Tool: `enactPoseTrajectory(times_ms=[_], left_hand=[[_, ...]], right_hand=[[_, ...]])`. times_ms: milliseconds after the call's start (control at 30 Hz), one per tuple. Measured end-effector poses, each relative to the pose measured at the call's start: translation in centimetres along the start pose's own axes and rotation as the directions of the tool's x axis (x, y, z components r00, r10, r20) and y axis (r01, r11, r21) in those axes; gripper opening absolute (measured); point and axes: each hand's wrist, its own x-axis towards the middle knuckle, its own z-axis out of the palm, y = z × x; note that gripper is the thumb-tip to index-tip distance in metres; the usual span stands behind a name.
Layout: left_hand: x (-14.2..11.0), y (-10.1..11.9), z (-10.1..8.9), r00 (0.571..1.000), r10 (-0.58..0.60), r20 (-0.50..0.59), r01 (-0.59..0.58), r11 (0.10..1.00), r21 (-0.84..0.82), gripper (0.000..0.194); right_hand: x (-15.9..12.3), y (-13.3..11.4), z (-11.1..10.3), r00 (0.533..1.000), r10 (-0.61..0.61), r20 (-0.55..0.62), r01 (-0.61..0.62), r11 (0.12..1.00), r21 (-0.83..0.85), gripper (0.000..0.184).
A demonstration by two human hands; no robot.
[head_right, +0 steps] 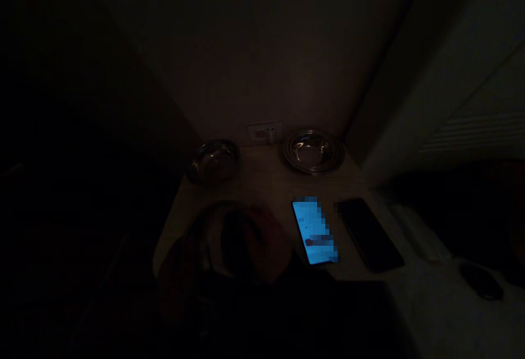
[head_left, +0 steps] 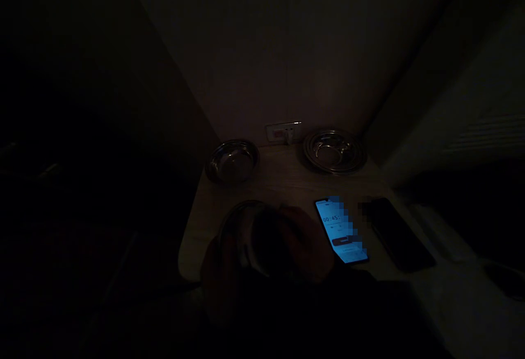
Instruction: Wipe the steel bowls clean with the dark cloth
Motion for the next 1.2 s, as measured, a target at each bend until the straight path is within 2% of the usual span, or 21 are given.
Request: enactPoseTrajectory(times_ms=[67,167,333,467,500,567,667,700,767,833,900,967,1000,1067,1100,1133,1200], left_hand=[[-0.3,0.4,-0.1,1.0,-0.015,-0.01,0.016,1.0,0.019,0.034],[-0.5,0.8,-0.2,0.999,0.006,-0.033,-0.006,1.0,-0.003,0.033],[-0.9,0.6,-0.1,0.998,0.055,-0.045,-0.055,0.998,-0.017,0.03],[-1.6,0.1,-0.1,0.99,0.135,-0.047,-0.135,0.991,0.007,0.029],[-1.7,0.1,-0.1,0.986,0.163,-0.046,-0.162,0.987,0.019,0.03],[-2.0,0.2,-0.1,0.975,0.221,-0.026,-0.219,0.974,0.054,0.03],[-2.3,0.7,-0.1,0.962,0.271,-0.022,-0.268,0.958,0.103,0.029],[-2.3,0.9,-0.1,0.965,0.261,-0.017,-0.258,0.96,0.112,0.029],[-2.3,1.0,-0.1,0.971,0.238,-0.001,-0.236,0.964,0.12,0.03],[-2.2,1.0,0.0,0.971,0.237,0.013,-0.237,0.964,0.117,0.031],[-2.1,0.9,0.1,0.967,0.253,0.001,-0.252,0.963,0.091,0.031],[-2.1,0.8,0.3,0.966,0.258,-0.027,-0.256,0.965,0.057,0.03],[-2.1,0.7,0.4,0.965,0.26,-0.035,-0.258,0.965,0.043,0.029],[-2.2,0.5,0.5,0.964,0.264,-0.043,-0.263,0.965,0.019,0.029],[-2.2,0.4,0.5,0.97,0.242,-0.037,-0.241,0.97,0.012,0.029],[-2.2,0.3,0.5,0.978,0.209,-0.026,-0.209,0.978,0.004,0.03],[-2.2,0.2,0.4,0.99,0.139,-0.003,-0.139,0.99,-0.007,0.034]], right_hand=[[-0.5,0.3,-0.2,0.999,0.047,-0.025,-0.047,0.999,0.016,0.024],[-1.7,-0.2,0.0,0.999,0.026,-0.04,-0.027,1.0,-0.016,0.025],[-3.8,-2.6,0.6,0.995,-0.079,-0.06,0.073,0.993,-0.095,0.022],[-4.3,-4.3,0.7,0.994,-0.062,-0.087,0.049,0.988,-0.148,0.017],[-4.0,-4.4,0.6,0.995,-0.083,-0.063,0.072,0.984,-0.164,0.018],[-2.8,-4.2,0.1,0.975,-0.22,0.016,0.218,0.953,-0.212,0.022],[-0.8,-3.4,-0.6,0.907,-0.412,0.087,0.418,0.856,-0.303,0.028],[-0.4,-3.3,-0.8,0.897,-0.433,0.087,0.437,0.842,-0.316,0.028],[-0.2,-3.2,-0.8,0.908,-0.412,0.078,0.415,0.857,-0.305,0.027],[-0.6,-3.3,-0.6,0.953,-0.298,0.058,0.302,0.912,-0.279,0.027],[-0.9,-3.4,-0.5,0.918,-0.39,0.074,0.397,0.89,-0.226,0.025],[-0.8,-3.2,-0.6,0.9,-0.435,0.019,0.427,0.872,-0.241,0.025],[-0.7,-3.1,-0.6,0.901,-0.434,-0.013,0.417,0.873,-0.252,0.025],[-0.5,-2.9,-0.7,0.91,-0.414,0.012,0.406,0.885,-0.226,0.026],[-0.4,-2.9,-0.7,0.918,-0.394,0.041,0.394,0.897,-0.199,0.027],[-0.4,-2.8,-0.7,0.892,-0.45,0.038,0.449,0.875,-0.178,0.028],[-0.6,-2.8,-0.5,0.892,-0.451,0.016,0.445,0.873,-0.199,0.027]])
